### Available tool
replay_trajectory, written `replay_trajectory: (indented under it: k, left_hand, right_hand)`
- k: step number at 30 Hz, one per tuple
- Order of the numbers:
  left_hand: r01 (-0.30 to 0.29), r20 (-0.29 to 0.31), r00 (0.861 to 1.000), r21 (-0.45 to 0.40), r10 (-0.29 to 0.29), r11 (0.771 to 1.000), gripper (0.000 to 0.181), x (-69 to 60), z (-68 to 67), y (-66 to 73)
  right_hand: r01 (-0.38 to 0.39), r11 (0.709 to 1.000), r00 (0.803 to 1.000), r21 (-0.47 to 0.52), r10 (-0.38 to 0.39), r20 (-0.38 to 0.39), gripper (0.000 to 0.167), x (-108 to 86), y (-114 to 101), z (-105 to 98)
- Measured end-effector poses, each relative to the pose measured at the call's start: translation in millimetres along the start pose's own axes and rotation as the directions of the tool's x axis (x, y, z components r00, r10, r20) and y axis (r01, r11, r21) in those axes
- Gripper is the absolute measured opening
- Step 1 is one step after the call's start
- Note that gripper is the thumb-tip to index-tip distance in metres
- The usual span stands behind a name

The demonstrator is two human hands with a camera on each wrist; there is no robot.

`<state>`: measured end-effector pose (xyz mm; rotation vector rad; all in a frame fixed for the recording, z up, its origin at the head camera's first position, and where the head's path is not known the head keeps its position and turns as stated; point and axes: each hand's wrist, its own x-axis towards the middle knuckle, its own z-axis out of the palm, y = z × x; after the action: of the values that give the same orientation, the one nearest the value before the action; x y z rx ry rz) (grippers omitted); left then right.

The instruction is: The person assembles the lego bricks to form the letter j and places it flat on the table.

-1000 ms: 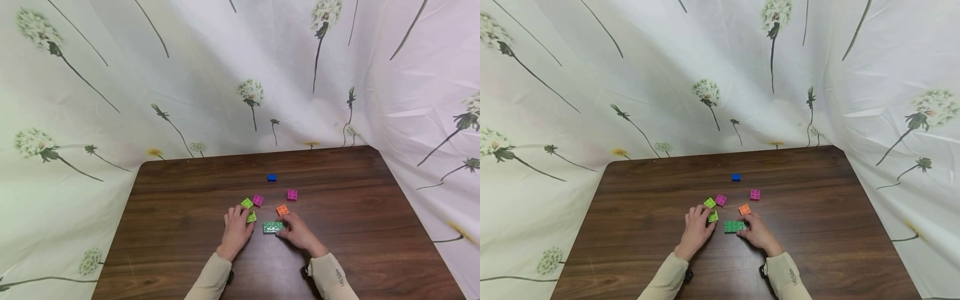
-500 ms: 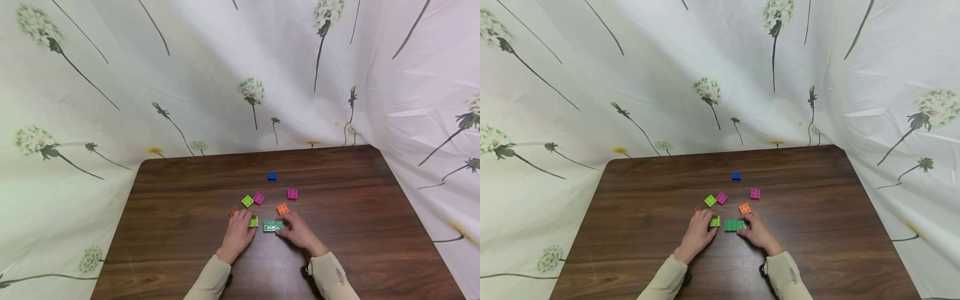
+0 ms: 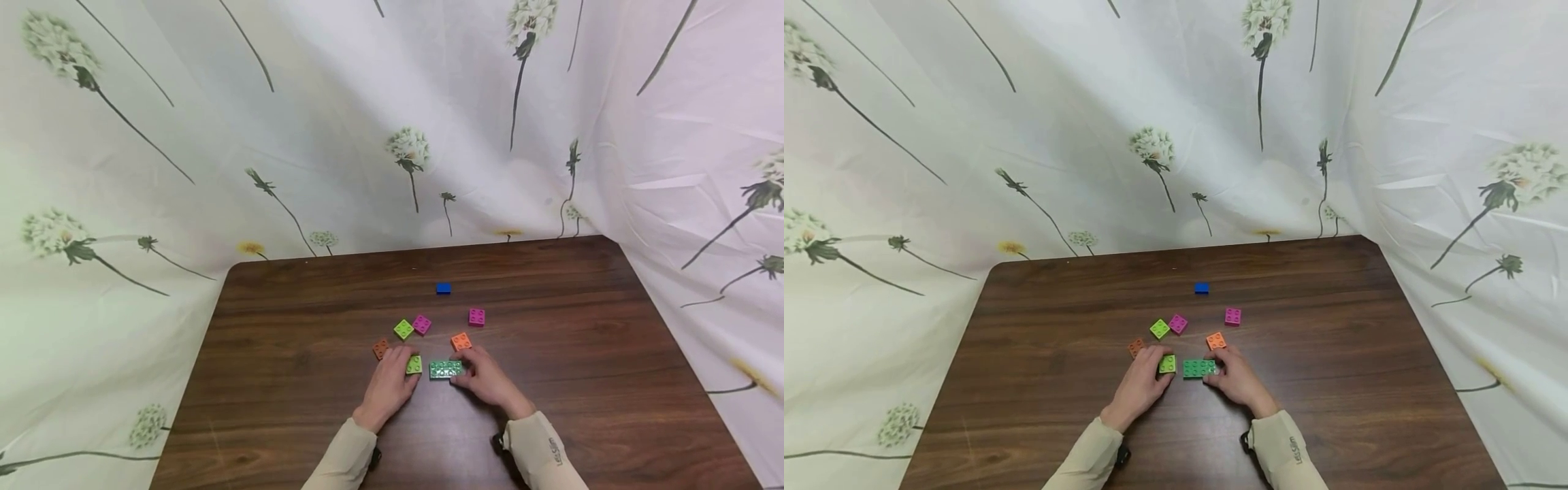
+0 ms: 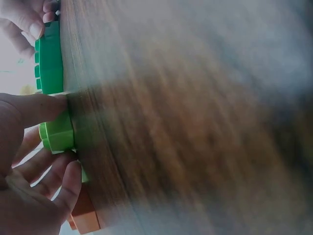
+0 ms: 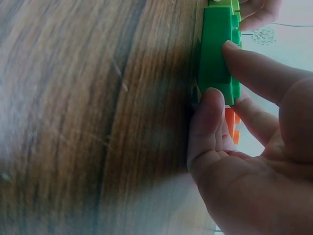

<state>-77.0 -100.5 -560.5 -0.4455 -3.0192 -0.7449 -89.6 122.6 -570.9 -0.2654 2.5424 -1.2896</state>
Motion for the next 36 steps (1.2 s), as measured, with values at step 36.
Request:
replay_trajectory:
  k: [36]
  left_hand:
    - [0.067, 0.154, 0.988, -0.311, -0.019, 0.948, 0.039, 6.9, -3.6, 8.5]
  right_hand:
    - [-0.016, 1.000, 1.000, 0.002, 0.016, -0.001, 0.031, 0.3, -4, -1]
